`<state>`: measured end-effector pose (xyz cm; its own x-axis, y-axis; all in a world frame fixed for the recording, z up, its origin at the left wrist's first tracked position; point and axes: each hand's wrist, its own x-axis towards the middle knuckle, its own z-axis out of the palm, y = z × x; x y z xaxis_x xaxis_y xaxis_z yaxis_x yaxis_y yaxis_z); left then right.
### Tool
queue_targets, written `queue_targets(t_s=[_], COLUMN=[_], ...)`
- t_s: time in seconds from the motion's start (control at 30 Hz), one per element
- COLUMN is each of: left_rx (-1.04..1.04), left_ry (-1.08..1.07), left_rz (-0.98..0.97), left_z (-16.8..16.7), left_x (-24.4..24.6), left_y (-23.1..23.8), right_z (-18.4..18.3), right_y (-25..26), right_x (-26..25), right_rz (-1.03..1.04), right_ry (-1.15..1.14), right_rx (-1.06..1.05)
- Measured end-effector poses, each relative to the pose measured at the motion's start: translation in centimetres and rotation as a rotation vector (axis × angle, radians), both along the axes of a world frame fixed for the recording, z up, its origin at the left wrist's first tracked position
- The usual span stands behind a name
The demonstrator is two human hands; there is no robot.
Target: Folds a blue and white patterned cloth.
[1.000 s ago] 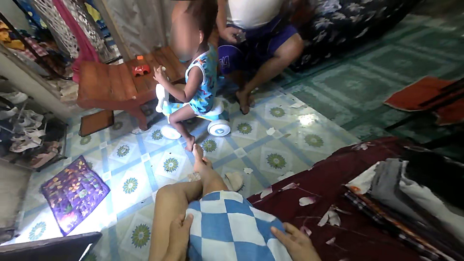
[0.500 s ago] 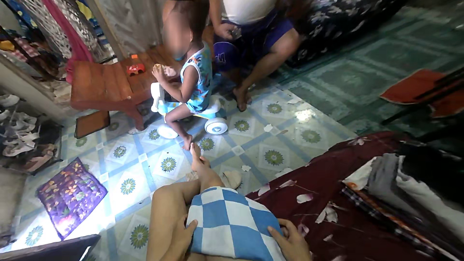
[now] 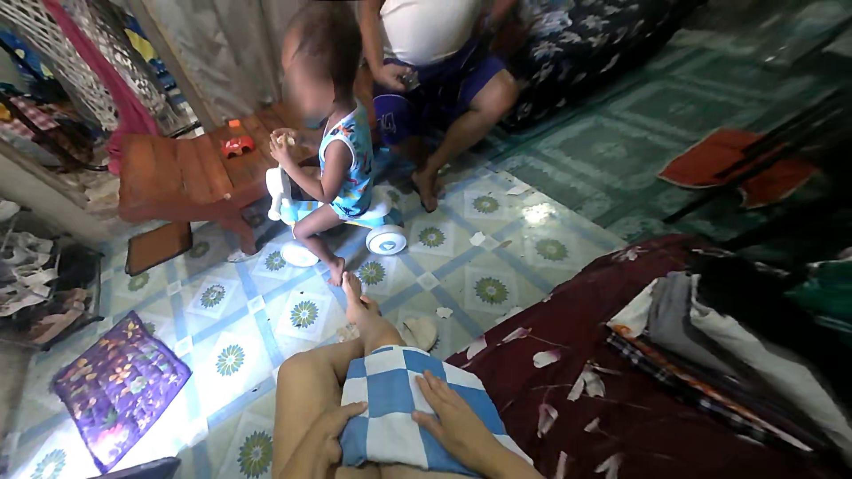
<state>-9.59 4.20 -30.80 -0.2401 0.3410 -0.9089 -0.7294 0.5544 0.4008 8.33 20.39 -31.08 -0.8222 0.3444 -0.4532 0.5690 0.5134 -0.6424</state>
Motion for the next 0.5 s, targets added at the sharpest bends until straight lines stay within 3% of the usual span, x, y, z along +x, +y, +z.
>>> queue_targets(t_s=[0.1,0.2,0.33,0.5], left_rx=[0.076,0.259,0.467,0.814], left_ry=[-0.078,-0.028,0.268,0.353], left_rz=[0.225,0.231,-0.056,-0.618], left_z=[1.2,3.9,10.3,19.0], left_x=[0.3,0.1,-1.0,-2.4], left_y=[-0.3,0.0,1.8,3.6], right_z=[-0.1,1.6,6.5,14.2], right_y=[1.7,2.3,3.8,6.3], right_x=[-0.6,-1.4,-3.0,-4.1], right_rz=[-0.007,-0.033,-0.175,-0.250], right_ry=[-0.094,-0.110,0.205,0.509], right_rx=[-0.033,-0.032,-0.097,-0.285])
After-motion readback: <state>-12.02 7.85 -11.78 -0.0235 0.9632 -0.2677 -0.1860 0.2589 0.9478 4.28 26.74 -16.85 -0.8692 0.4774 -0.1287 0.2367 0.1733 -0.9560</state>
